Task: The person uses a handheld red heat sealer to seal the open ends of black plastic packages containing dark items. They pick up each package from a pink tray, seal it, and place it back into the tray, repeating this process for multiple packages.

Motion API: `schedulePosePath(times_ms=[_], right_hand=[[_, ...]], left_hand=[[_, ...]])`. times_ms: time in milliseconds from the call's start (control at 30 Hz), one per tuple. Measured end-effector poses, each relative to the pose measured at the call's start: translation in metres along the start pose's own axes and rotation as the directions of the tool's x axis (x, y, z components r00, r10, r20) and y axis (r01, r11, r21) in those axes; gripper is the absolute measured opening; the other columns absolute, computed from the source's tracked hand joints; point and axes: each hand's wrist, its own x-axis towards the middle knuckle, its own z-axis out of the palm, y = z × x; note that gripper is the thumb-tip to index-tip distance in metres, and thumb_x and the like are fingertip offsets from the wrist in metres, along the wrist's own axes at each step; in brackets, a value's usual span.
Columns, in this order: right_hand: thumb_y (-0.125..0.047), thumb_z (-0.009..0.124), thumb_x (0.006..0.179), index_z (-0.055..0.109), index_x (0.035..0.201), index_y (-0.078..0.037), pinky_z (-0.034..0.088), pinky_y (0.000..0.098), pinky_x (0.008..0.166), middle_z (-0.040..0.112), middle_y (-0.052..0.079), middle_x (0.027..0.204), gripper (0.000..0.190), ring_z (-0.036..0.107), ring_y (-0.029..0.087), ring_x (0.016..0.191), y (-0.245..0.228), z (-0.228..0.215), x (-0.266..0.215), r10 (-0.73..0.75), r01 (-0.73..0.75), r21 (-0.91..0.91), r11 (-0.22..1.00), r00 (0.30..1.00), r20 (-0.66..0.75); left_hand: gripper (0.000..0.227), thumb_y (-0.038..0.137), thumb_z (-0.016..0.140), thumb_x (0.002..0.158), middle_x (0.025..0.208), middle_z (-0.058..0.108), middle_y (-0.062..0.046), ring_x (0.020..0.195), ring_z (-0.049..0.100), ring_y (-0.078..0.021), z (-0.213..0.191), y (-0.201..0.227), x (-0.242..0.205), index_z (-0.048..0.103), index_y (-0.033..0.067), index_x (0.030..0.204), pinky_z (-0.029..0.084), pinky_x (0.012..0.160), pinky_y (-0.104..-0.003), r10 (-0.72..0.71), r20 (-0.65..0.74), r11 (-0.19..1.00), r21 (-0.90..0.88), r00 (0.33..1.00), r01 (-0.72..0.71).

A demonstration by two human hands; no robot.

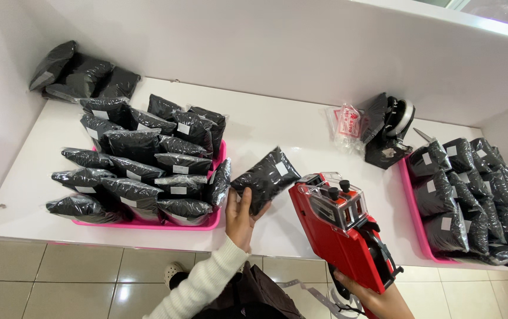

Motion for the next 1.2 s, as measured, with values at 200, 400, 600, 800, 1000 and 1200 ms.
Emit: schedulePosePath(times_ms=[200, 400, 600, 800, 1000, 1200], right_hand=[[-0.027, 0.082, 0.078, 0.08, 0.107, -0.008, 0.059, 0.0359, 0.08, 0.083, 0.011, 0.094, 0.034, 0.076, 0.022, 0.085, 0.045, -0.016, 0.039, -0.284, 0.226, -0.304, 0.926, 0.945, -0.164], [-0.046, 0.064, 0.088, 0.058, 0.106, -0.009, 0.049, 0.0449, 0.075, 0.069, 0.009, 0.104, 0.042, 0.065, 0.033, 0.09, -0.02, 0.007, 0.054, -0.299, 0.027, -0.635, 0.772, 0.897, -0.325], [-0.044, 0.076, 0.083, 0.061, 0.127, -0.003, 0.057, 0.0488, 0.082, 0.068, 0.019, 0.12, 0.062, 0.065, 0.039, 0.111, -0.008, 0.037, 0.124, -0.65, 0.113, -0.837, 0.535, 0.688, -0.323], [-0.056, 0.078, 0.072, 0.06, 0.12, -0.007, 0.05, 0.0432, 0.079, 0.062, 0.011, 0.101, 0.071, 0.061, 0.033, 0.088, 0.014, 0.048, 0.175, -0.866, -0.045, -0.974, 0.221, 0.45, -0.218], [-0.051, 0.071, 0.085, 0.051, 0.129, -0.004, 0.044, 0.0517, 0.099, 0.054, 0.022, 0.122, 0.067, 0.05, 0.044, 0.113, -0.001, 0.018, 0.176, -0.65, 0.339, -0.822, 0.457, 0.759, -0.049], [-0.015, 0.055, 0.095, 0.045, 0.151, -0.008, 0.054, 0.0347, 0.102, 0.062, 0.01, 0.14, 0.057, 0.063, 0.019, 0.112, -0.095, 0.04, 0.026, -0.63, 0.628, 0.099, 0.772, 0.776, -0.009]], left_hand=[[0.045, 0.022, 0.052, 0.101, 0.146, 0.057, -0.012, 0.126, 0.063, -0.0322, -0.021, -0.025, 0.014, 0.044, 0.0135, 0.144, 0.062, 0.091, -0.059, 0.119, 0.109, 0.988, -0.114, 0.987, -0.107], [0.05, 0.027, 0.054, 0.098, 0.143, 0.058, -0.021, 0.12, 0.066, -0.0405, -0.014, -0.028, -0.007, 0.043, 0.0096, 0.143, 0.062, 0.093, -0.06, 0.14, 0.178, 0.986, -0.114, 0.974, -0.121], [0.05, 0.027, 0.056, 0.1, 0.139, 0.06, -0.023, 0.111, 0.07, -0.0431, -0.016, -0.036, -0.007, 0.041, 0.0071, 0.144, 0.064, 0.092, -0.058, 0.249, 0.298, 0.967, -0.134, 0.922, -0.218], [0.043, 0.025, 0.057, 0.101, 0.135, 0.06, -0.023, 0.11, 0.07, -0.0409, -0.016, -0.035, -0.008, 0.042, 0.0066, 0.137, 0.065, 0.091, -0.056, 0.256, 0.344, 0.967, -0.096, 0.903, -0.238], [0.048, 0.027, 0.052, 0.102, 0.14, 0.059, -0.023, 0.113, 0.069, -0.0404, -0.008, -0.024, -0.021, 0.038, 0.01, 0.146, 0.064, 0.086, -0.058, 0.178, 0.369, 0.981, -0.141, 0.912, -0.134], [0.045, 0.025, 0.053, 0.102, 0.128, 0.067, -0.022, 0.105, 0.072, -0.0388, -0.01, -0.011, -0.031, 0.041, 0.0058, 0.14, 0.066, 0.085, -0.056, 0.159, 0.425, 0.987, -0.048, 0.891, -0.153]])
